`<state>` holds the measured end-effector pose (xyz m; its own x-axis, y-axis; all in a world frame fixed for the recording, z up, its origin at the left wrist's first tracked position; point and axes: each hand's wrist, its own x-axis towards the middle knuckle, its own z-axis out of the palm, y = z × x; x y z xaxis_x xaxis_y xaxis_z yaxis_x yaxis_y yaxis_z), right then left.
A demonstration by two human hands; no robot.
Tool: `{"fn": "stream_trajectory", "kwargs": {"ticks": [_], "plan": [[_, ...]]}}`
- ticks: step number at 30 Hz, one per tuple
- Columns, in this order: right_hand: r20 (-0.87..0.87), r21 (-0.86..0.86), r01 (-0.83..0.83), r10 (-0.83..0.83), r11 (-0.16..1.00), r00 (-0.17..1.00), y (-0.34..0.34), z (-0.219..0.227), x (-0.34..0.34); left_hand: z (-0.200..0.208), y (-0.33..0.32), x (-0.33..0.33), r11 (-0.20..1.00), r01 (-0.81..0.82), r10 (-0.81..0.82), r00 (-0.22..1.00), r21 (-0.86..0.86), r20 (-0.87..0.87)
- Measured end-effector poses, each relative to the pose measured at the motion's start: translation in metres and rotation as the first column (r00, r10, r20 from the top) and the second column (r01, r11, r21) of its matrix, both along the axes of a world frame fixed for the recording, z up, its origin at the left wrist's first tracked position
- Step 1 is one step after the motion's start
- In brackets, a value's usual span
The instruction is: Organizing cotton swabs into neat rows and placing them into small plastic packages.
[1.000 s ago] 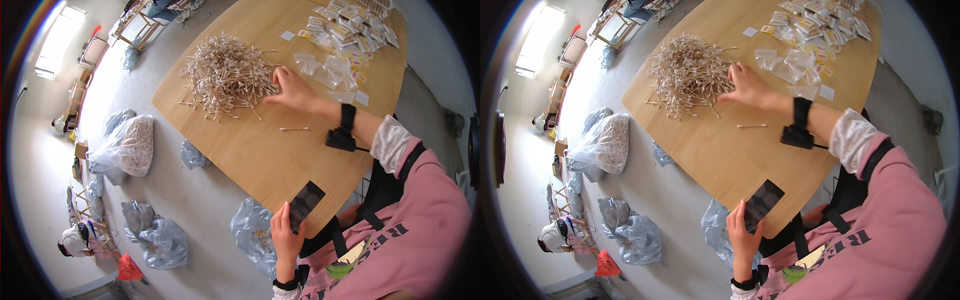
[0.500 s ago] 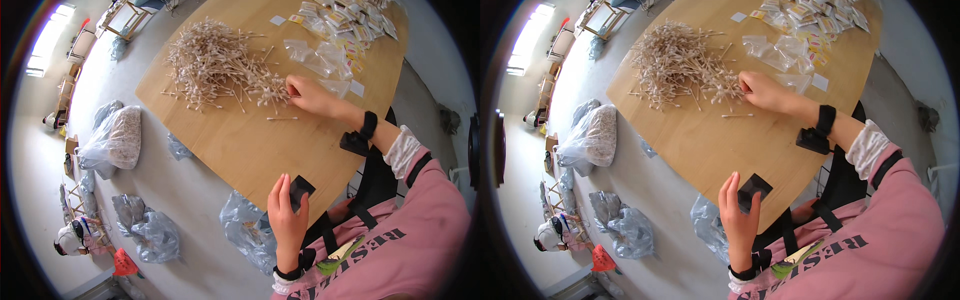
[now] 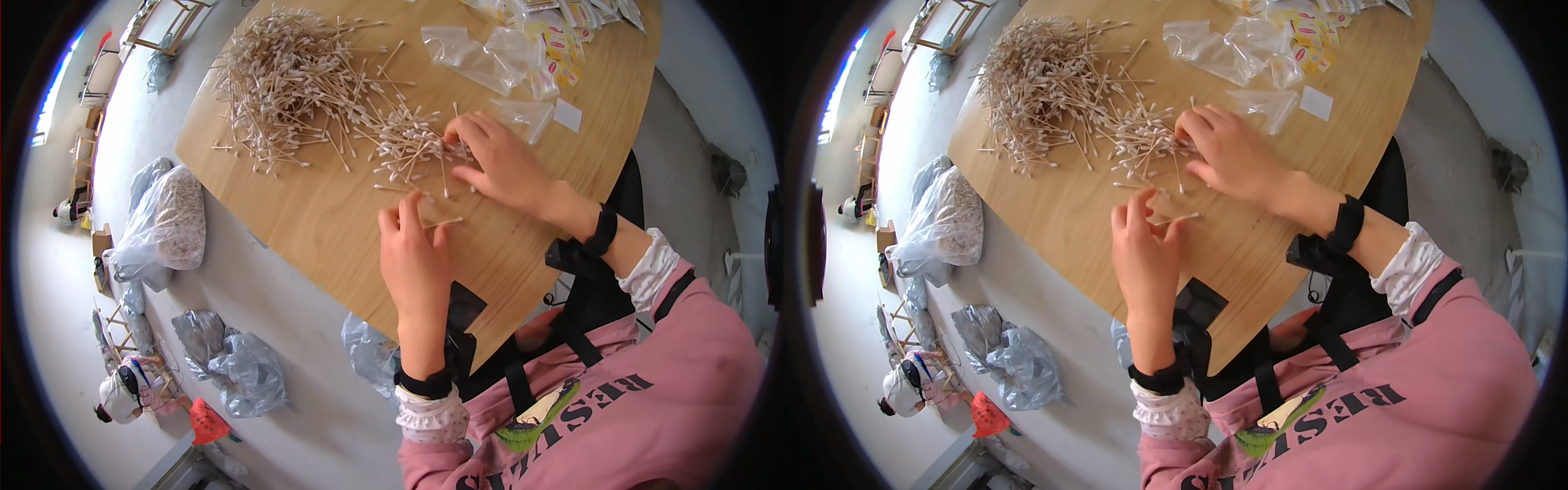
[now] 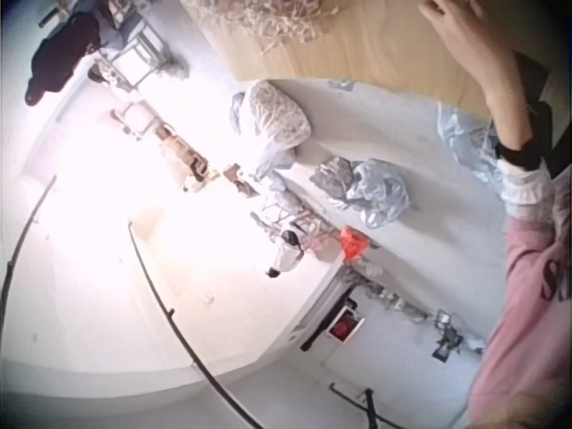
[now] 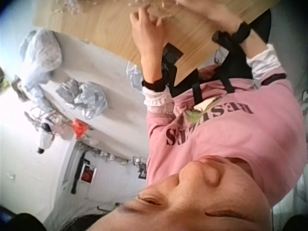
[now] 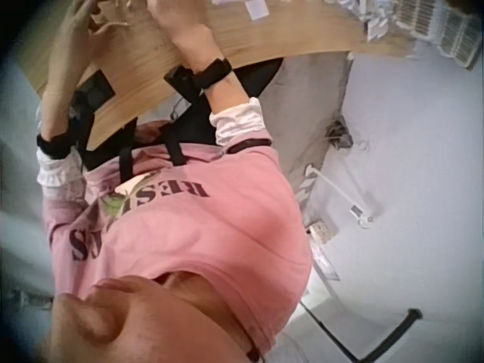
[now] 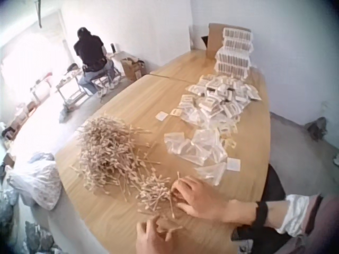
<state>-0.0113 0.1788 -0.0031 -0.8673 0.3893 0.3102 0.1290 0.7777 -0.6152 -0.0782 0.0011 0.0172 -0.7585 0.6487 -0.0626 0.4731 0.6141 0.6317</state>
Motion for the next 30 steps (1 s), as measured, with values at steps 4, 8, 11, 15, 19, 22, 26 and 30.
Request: {"fn": "stream_trajectory", "kwargs": {"ticks": [4,8,11,15,19,22,26,30], "plan": [[0.063,-0.017,-0.028,0.029,0.999,0.998,0.009,0.003,-0.002,-0.006,0.009,-0.017,0.999,0.011,-0.009,0.998,0.035,-0.059],[0.067,0.04,-0.08,0.077,0.996,0.995,0.013,0.002,0.008,-0.008,0.018,-0.029,0.995,-0.043,0.045,0.999,0.086,-0.027],[0.085,-0.011,-0.054,0.054,0.999,0.995,0.005,0.007,0.012,-0.006,0.023,-0.029,0.981,-0.1,0.102,0.995,0.169,-0.002],[-0.001,-0.032,-0.039,0.039,0.999,0.999,0.005,0.008,0.01,0.009,0.029,-0.027,0.988,0.146,-0.128,0.958,0.052,-0.256],[0.004,0.046,-0.065,0.065,0.997,0.998,0.006,0.003,0.006,0.0,0.032,-0.041,0.938,0.343,-0.343,0.888,-0.057,-0.306],[0.05,0.058,-0.051,0.048,0.997,0.998,0.008,0.004,0.007,-0.011,0.031,-0.049,0.941,0.338,-0.317,0.901,0.021,-0.296],[0.09,0.043,-0.047,0.042,0.998,0.995,0.02,0.005,0.018,-0.021,0.032,-0.068,0.935,0.33,-0.283,0.916,0.131,-0.284],[0.071,0.064,-0.12,0.115,0.991,0.991,0.027,0.008,0.035,-0.019,0.03,-0.084,0.961,0.241,-0.201,0.946,0.136,-0.254]]}}
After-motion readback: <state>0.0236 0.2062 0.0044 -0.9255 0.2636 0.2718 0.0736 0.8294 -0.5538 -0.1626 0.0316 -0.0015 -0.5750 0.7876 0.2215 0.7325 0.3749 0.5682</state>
